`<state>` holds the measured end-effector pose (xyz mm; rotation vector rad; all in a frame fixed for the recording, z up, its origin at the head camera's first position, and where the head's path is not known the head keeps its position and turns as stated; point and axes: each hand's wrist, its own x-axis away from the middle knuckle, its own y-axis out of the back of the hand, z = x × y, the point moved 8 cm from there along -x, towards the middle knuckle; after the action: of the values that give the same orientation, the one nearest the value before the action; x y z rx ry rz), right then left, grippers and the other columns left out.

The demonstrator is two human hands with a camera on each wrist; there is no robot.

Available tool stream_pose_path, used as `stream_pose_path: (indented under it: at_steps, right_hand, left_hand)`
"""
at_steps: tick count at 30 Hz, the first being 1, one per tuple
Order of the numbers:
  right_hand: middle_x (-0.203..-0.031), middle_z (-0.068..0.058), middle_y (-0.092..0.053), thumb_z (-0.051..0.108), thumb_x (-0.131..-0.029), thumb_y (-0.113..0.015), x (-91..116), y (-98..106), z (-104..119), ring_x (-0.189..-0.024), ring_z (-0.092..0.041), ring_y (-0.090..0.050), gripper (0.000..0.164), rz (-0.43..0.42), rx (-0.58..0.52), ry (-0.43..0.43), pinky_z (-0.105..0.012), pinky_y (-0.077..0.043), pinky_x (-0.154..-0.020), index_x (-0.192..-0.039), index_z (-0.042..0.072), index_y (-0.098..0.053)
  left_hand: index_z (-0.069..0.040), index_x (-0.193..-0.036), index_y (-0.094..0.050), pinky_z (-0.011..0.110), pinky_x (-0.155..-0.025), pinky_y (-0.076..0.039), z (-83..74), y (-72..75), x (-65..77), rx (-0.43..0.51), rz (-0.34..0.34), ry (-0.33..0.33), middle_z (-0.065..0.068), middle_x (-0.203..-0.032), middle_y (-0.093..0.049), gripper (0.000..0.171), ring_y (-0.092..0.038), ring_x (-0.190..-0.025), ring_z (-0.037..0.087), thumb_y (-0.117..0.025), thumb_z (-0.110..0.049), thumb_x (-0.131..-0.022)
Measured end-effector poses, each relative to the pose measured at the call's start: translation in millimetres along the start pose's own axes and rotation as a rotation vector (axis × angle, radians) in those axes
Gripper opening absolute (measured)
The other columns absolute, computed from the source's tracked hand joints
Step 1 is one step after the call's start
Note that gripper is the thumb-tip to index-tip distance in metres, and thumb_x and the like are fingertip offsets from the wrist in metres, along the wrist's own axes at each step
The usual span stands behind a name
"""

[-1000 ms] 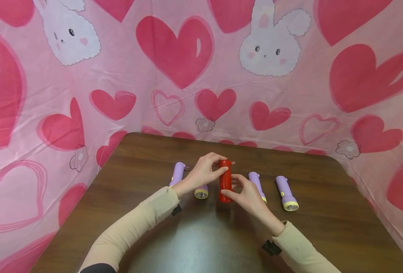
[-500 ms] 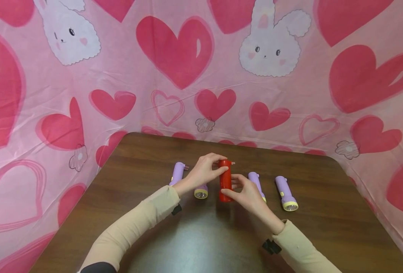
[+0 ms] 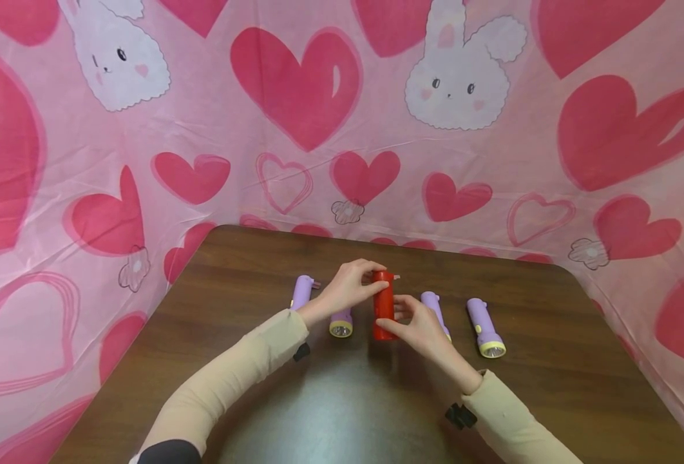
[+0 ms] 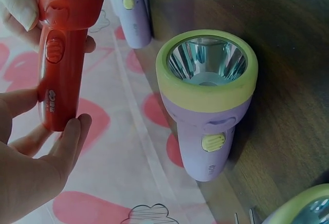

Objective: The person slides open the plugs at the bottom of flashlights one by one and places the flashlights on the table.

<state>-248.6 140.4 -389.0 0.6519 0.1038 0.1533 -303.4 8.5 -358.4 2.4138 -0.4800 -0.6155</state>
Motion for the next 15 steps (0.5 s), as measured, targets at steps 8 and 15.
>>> stream_pose_path:
  at_steps: [8,15]
  right_hand:
    - [-0.115,-0.022,-0.071,0.023,-0.084,-0.078,-3,1,-5,-0.096,-0.031,-0.071,0.050,0.006,0.012,-0.015,-0.038,-0.061,-0.079,-0.123,-0.004,-0.061]
    - [-0.114,-0.024,-0.071,0.022,-0.085,-0.077,-5,1,-9,-0.097,-0.033,-0.071,0.050,0.025,0.005,-0.035,-0.040,-0.061,-0.080,-0.122,-0.006,-0.061]
  left_hand:
    - [-0.002,-0.121,-0.067,0.034,-0.090,-0.059,5.0,-4.8,-6.3,0.004,0.037,0.011,0.013,-0.113,-0.071,0.033,-0.071,-0.103,0.025,-0.069,-0.020,-0.093]
    - [-0.002,-0.121,-0.067,0.035,-0.091,-0.059,10.7,-10.9,-11.2,-0.010,0.069,0.017,0.013,-0.114,-0.072,0.033,-0.071,-0.103,0.024,-0.069,-0.019,-0.093]
